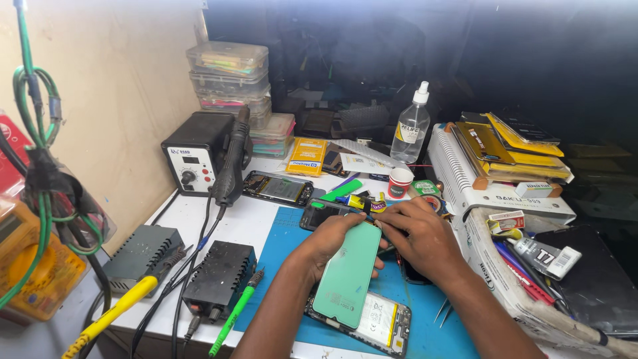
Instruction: The person tests a mobile phone screen by tapping numbers on the dialer, then removes the back panel and disconnects internal components like the battery and screen connectors.
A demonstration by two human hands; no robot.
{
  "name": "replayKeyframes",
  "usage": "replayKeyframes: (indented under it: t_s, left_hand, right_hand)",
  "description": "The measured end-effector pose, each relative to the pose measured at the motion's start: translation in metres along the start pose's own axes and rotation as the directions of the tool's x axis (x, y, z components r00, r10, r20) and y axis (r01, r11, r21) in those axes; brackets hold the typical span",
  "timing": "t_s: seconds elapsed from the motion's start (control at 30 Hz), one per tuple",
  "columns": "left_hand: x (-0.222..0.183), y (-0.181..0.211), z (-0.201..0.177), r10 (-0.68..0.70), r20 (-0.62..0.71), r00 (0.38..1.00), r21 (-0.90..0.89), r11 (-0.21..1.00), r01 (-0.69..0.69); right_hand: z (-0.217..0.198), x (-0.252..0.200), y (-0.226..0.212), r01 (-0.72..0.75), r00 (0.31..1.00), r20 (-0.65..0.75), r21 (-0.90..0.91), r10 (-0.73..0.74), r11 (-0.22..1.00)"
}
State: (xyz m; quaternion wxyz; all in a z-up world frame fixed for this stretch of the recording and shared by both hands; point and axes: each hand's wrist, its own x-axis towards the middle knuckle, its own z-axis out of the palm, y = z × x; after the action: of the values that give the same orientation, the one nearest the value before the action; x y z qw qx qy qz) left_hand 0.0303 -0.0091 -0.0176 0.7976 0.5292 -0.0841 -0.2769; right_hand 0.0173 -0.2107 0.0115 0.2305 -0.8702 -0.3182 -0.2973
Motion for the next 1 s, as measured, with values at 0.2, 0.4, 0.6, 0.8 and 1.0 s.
replayKeyframes:
  t_s: [0.2,0.4,0.6,0.8,1.0]
  left_hand:
    - [-0.006,0.008,0.011,0.057,-0.015,0.998,0.079,0.995,-0.055]
    - [-0.013,0.012,0.016,0.076,-0.006,0.997,0.061,0.995,-0.075]
    - [-0.017,0.015,0.016,0.070,0.024,0.997,0.051,0.996,-0.071]
    - [-0.017,0.012,0.012,0.085,0.063,0.994,0.046,0.995,-0.088]
    - [-0.015,0.006,0.008,0.104,0.129,0.986,0.027,0.994,-0.108]
  right_hand:
    - [-0.015,0.007,-0.003,0.141,0.990,0.032,-0.119,-0.138,0.983]
    - [-0.036,0.034,-0.008,0.289,0.948,0.189,-0.165,-0.257,0.943]
    - [-0.046,0.052,-0.014,0.409,0.880,0.347,-0.205,-0.324,0.889]
    - [-0.053,0.056,-0.018,0.574,0.792,0.399,-0.225,-0.463,0.787]
    - [-0.050,0.050,-0.018,0.606,0.768,0.412,-0.222,-0.490,0.764]
